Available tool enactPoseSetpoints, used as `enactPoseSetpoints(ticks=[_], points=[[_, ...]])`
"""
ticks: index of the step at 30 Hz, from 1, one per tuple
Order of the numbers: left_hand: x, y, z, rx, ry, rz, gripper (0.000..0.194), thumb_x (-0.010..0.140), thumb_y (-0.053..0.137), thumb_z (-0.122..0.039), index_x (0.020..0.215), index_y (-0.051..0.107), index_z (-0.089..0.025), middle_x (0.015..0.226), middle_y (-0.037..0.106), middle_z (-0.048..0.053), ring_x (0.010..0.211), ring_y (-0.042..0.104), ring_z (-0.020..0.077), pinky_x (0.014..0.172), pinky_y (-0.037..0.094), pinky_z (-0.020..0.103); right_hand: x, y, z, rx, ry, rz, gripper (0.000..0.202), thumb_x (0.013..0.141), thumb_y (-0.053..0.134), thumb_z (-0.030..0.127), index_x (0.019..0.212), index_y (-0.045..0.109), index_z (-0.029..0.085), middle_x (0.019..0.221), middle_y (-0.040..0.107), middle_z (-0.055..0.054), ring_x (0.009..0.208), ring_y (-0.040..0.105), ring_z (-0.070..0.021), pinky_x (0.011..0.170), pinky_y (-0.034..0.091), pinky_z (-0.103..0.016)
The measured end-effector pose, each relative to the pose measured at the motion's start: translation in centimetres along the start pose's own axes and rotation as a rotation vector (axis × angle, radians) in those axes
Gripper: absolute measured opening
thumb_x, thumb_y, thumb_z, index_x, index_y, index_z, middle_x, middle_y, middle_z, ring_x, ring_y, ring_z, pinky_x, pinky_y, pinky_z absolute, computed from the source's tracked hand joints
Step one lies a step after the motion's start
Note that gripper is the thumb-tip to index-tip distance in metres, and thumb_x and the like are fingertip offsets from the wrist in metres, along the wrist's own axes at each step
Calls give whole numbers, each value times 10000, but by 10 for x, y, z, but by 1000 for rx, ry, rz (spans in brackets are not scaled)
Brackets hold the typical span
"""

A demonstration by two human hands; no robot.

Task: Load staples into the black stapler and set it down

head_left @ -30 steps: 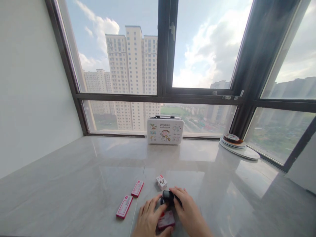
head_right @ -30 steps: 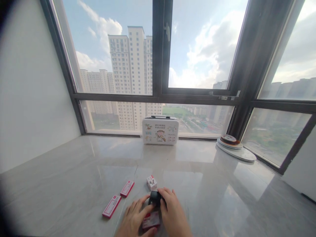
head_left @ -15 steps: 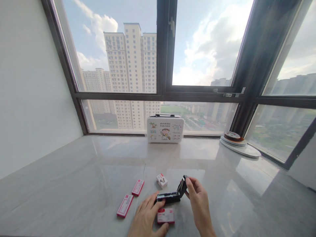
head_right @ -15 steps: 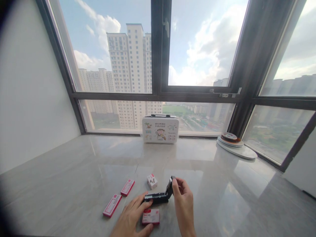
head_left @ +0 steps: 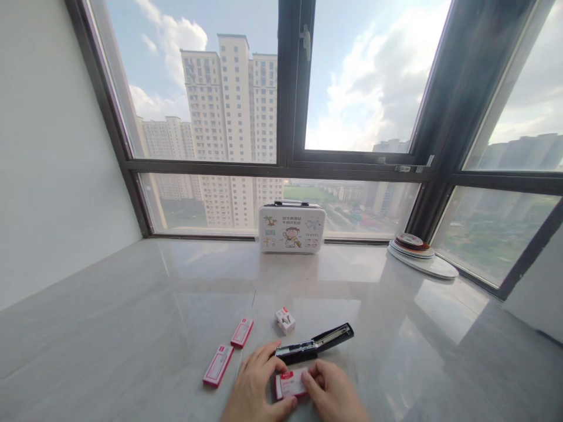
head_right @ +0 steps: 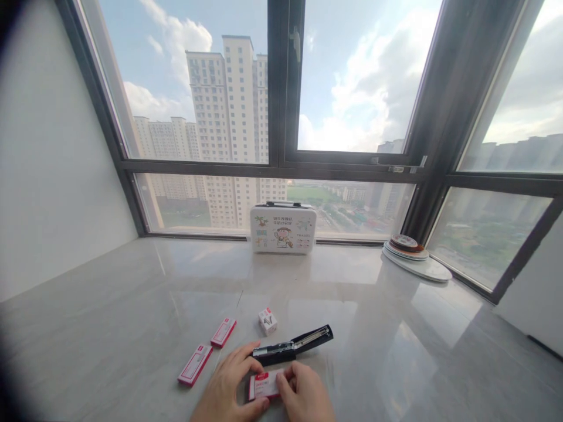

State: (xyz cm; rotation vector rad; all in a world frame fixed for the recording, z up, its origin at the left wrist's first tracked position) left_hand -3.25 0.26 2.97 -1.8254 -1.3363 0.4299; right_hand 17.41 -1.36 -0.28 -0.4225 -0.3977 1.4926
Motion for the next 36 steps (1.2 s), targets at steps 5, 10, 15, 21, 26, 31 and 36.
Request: enactPoseSetpoints(ticks=[5,10,15,21,26,31,36], points=[[-1,-7,11,-56,-23,-1,310,677,789,-228,974,714,-275,1519,520,64,1396,485,314,1167,406,470,10,0,-15,-30,-10,-13,383,898,526,528,733,647,204,664,690,-31,629,627,-195,568,391,-264],[-3,-10,18,-19,11,-30,310,688,769,-249,992,714,-280,1489,556,56,1391,498,311,1154,438,451,6,-27,-4,-131,-12,-108,377,920,514,534,778,643,209,615,642,-8,592,580,-187,565,361,-274],[-2,-4,22,26,56,-4,324,745,763,-330,1062,716,-282,1478,562,62,1393,499,309,1171,428,461,14,-4,32,41,-83,-14,403,945,478,559,1022,704,235,605,637,15,547,565,-172,535,361,-257],[2,0,28,42,95,36,353,776,764,-413,1092,722,-262,1485,541,87,1396,484,323,1178,414,473,28,39,43,297,16,54,448,868,535,596,922,671,172,544,594,17,454,493,-145,456,349,-238],[3,-1,27,37,96,17,353,727,796,-349,1061,729,-258,1481,541,99,1386,495,331,1170,427,453,24,31,48,28,-36,-148,319,888,529,484,846,670,200,563,625,-10,570,608,-191,541,423,-258],[2,-1,26,39,83,42,357,755,766,-351,1097,718,-258,1492,527,98,1403,476,317,1182,408,472,23,37,36,198,42,-41,380,895,506,553,895,636,196,541,633,-15,440,547,-168,467,390,-257],[2,-3,22,48,60,30,357,718,790,-346,1057,725,-252,1483,538,102,1394,487,328,1176,419,464,29,50,33,406,83,-36,408,804,620,563,945,584,182,484,494,70,410,419,-120,426,342,-226]])
Point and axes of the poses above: each hand's wrist, its own x-axis towards the middle knuckle, its own y-axis out of the palm, z = x × y, the point moved 3 cm from there along x, towards the middle knuckle
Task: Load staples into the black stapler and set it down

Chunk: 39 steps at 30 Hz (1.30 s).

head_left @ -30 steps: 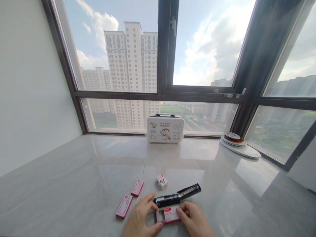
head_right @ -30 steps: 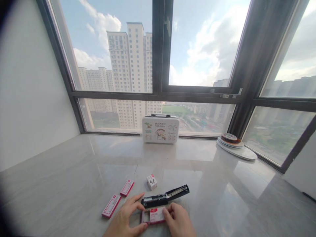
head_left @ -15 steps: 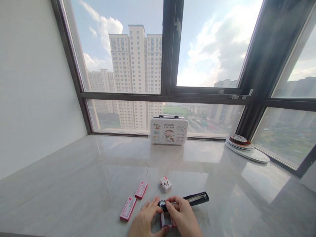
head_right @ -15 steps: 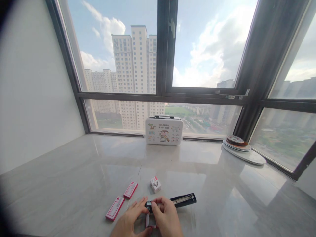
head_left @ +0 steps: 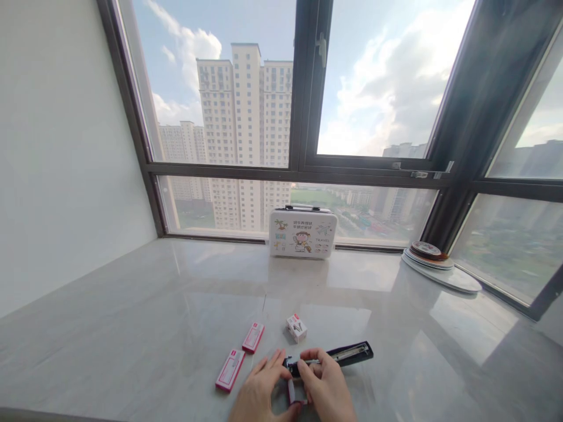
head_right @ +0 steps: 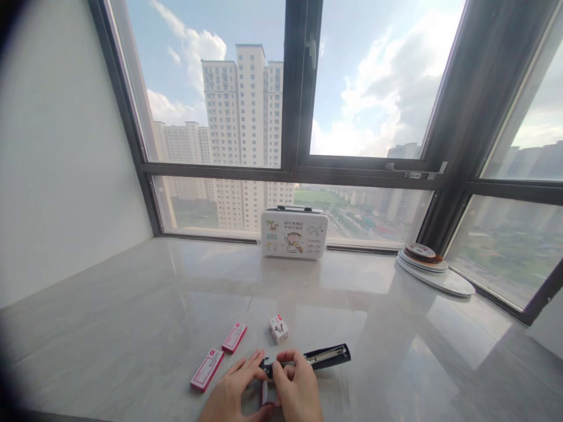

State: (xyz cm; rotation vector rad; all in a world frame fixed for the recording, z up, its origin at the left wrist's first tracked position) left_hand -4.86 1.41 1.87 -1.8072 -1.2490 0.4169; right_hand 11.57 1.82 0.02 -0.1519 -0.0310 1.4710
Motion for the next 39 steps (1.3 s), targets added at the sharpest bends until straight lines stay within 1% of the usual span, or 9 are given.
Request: enactPoseSetpoints(ticks=[6,11,18,23,25,27,29,35,39], points=[[-1,3,2,17,19,-6,349,738,774,-369,1066,725,-260,1474,556,72,1389,497,319,1182,419,452,2,4,20,-158,-102,71,264,879,594,453,884,637,192,533,548,51,434,434,-110,440,312,-222],[-2,4,5,15,-14,-69,390,708,790,-349,1085,724,-272,1474,556,69,1360,532,331,1176,425,480,-7,-8,48,-444,-310,91,177,909,583,350,888,701,220,568,565,48,539,491,-119,539,307,-232],[-2,4,-2,-26,-38,-26,332,698,747,-247,1026,700,-272,1514,516,71,1405,485,297,1207,376,465,-17,-24,48,-796,-335,275,156,734,625,156,814,718,253,718,717,31,661,599,-138,607,300,-236],[-10,-7,3,-67,41,-151,328,707,805,-346,998,685,-254,1414,614,94,1345,532,328,1113,466,444,-24,-47,43,-799,-267,224,120,848,602,250,919,697,260,689,686,30,656,594,-148,596,306,-239],[-13,-12,6,-53,21,-212,216,834,714,-431,893,659,-231,1128,717,84,1098,659,281,934,544,376,-25,-66,36,-835,-212,140,170,936,535,333,873,656,231,696,687,5,659,599,-165,596,312,-254],[-14,-10,8,-12,-37,-225,337,987,505,-429,744,609,-221,798,683,31,803,664,211,743,521,310,-25,-81,25,-900,-149,96,321,995,450,387,780,614,215,745,715,-37,697,626,-192,618,323,-274],[-11,0,6,63,-65,-218,453,1040,394,-388,663,583,-221,662,631,10,679,624,192,676,466,303,-25,-85,15,-950,-108,121,400,1021,395,396,737,607,212,814,745,-72,762,664,-224,644,336,-290],[2,34,-12,239,-32,-334,374,1038,408,-331,748,628,-244,704,678,27,674,651,226,682,435,345,-25,-69,1,-922,-101,173,408,1017,391,444,795,648,218,877,766,-90,818,696,-237,660,369,-288],[3,38,-17,132,2,-309,328,1050,366,-363,985,675,-275,809,737,25,717,691,229,705,463,355,-21,-107,-12,-770,-37,68,455,929,490,610,741,605,212,693,690,-56,659,616,-211,602,370,-292]])
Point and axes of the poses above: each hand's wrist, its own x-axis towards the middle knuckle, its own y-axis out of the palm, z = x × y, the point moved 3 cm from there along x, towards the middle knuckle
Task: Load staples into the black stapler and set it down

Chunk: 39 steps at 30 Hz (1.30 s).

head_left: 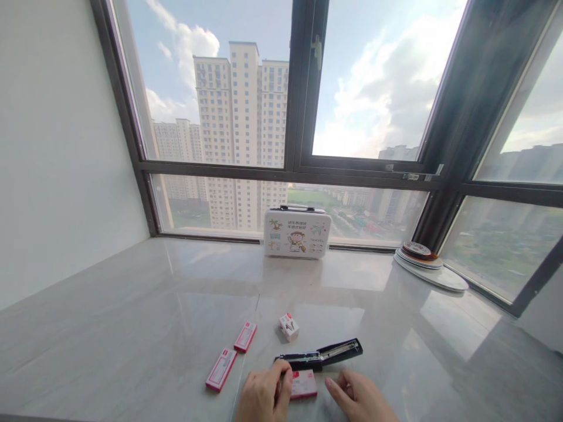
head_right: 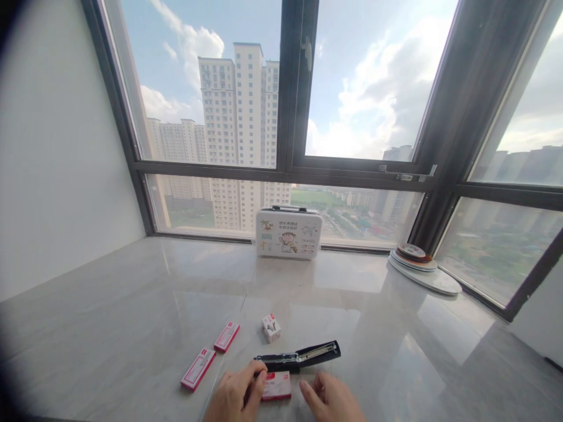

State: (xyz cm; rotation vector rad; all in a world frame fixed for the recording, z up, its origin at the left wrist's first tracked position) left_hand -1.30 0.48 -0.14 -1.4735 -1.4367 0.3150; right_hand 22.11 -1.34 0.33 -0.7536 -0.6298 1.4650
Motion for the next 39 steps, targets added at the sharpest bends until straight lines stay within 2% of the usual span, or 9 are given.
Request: enactPoseSetpoints(ticks=[3,6,9,12,16,23,29,32,39], points=[[1,-3,-6,-1,-21,10,290,1008,446,-409,1115,695,-308,853,759,33,749,703,256,713,482,372,4,-24,-31,256,97,-77,552,874,511,724,1083,613,223,652,610,7,541,544,-182,525,369,-283],[5,-7,-13,48,-66,34,263,984,471,-414,1015,705,-298,775,735,29,697,684,255,679,465,365,14,-38,-27,509,48,-84,684,871,484,768,1310,496,243,741,578,30,475,455,-135,464,336,-263],[8,-10,-19,90,-98,56,219,975,485,-381,976,685,-290,712,709,11,667,670,248,659,433,349,28,-43,10,619,-162,-66,531,871,586,682,1122,582,215,789,571,20,586,483,-125,540,362,-246],[10,-12,-21,121,-125,73,193,968,506,-377,954,678,-291,679,695,7,672,662,263,640,404,346,38,-42,54,526,-312,-39,334,848,702,517,839,600,199,708,519,46,660,469,-125,608,354,-243],[9,-8,-18,161,-146,102,223,972,487,-383,941,680,-275,739,724,35,706,657,287,653,396,367,43,-33,87,313,-363,25,182,832,736,371,870,670,205,623,445,87,614,400,-108,606,303,-244],[7,-8,-22,214,-133,70,219,918,552,-415,951,721,-280,784,724,71,740,646,283,739,427,415,46,-12,94,103,-407,30,196,803,753,287,986,714,231,685,519,74,669,472,-123,628,305,-238],[9,-7,-33,102,18,120,232,716,793,-449,863,703,-294,845,734,33,895,649,320,849,405,462,46,-12,85,64,-352,-13,218,834,730,322,1042,713,260,671,496,76,666,494,-133,637,311,-241],[7,-22,-20,158,3,81,182,746,775,-412,777,670,-267,838,710,30,910,634,304,860,393,447,47,-12,81,57,-347,-20,205,850,712,341,1041,709,268,661,487,76,655,489,-136,636,310,-244],[-3,-84,27,352,-187,-147,136,788,708,-339,722,632,-247,922,677,40,959,588,291,959,371,501,46,-9,77,46,-323,-38,216,868,690,398,1042,700,271,687,515,65,666,507,-144,633,309,-251]])
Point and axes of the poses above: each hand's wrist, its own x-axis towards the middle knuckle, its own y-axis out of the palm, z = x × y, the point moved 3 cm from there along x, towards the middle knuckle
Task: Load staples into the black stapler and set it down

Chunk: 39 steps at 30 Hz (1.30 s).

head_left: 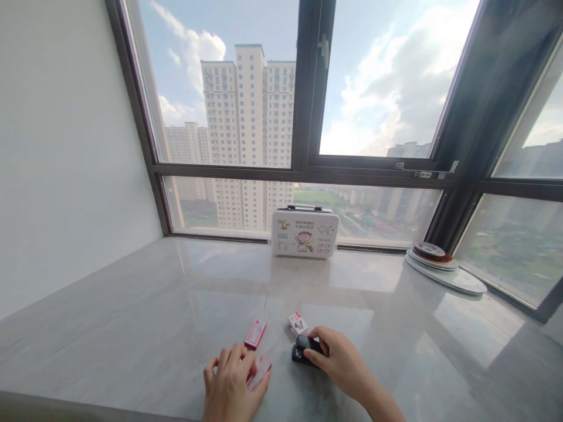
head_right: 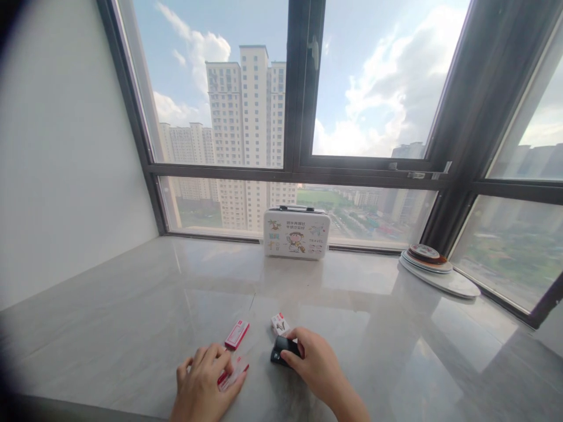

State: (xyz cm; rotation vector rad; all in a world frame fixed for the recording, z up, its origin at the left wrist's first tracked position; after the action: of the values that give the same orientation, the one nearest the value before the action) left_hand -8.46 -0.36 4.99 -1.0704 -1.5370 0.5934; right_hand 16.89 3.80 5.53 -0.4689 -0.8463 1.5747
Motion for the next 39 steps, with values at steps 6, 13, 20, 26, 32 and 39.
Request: enactPoseSetpoints(ticks=[6,13,20,26,32,39], points=[[4,12,40,-110,12,-34,193,803,690,-339,684,580,-235,1249,664,62,1194,556,321,1130,331,587,1,-1,2,-12,16,5,237,871,670,428,1044,704,271,681,510,60,663,510,-150,629,310,-257],[7,41,50,-433,40,189,689,904,548,-253,1551,311,-223,1547,459,115,1378,507,250,1118,475,418,0,-2,3,-21,18,7,250,867,663,423,1057,708,268,687,529,56,658,511,-148,632,312,-259],[11,54,26,-241,155,197,628,993,468,-310,1594,290,-263,1612,395,59,1511,306,264,1221,348,488,-7,-8,10,-51,6,5,201,879,630,384,1026,705,270,648,508,63,645,519,-148,614,288,-257],[11,69,-18,-214,107,132,616,1026,421,-356,1605,268,-209,1646,321,83,1526,266,281,1218,339,500,-15,-22,-13,-118,138,-27,234,908,591,425,887,710,224,562,526,48,554,483,-143,563,241,-271],[6,85,-68,-199,54,67,635,1041,415,-381,1610,244,-157,1649,300,121,1519,282,297,1198,380,500,9,-13,-29,-41,191,-168,377,945,538,513,878,726,193,607,610,2,591,548,-165,562,278,-266],[7,96,-78,-84,122,-66,588,1043,393,-251,1612,249,-288,1639,341,52,1506,316,289,1152,458,500,2,27,-15,223,172,-126,430,956,510,558,953,696,170,649,680,-20,591,589,-175,569,360,-261]])
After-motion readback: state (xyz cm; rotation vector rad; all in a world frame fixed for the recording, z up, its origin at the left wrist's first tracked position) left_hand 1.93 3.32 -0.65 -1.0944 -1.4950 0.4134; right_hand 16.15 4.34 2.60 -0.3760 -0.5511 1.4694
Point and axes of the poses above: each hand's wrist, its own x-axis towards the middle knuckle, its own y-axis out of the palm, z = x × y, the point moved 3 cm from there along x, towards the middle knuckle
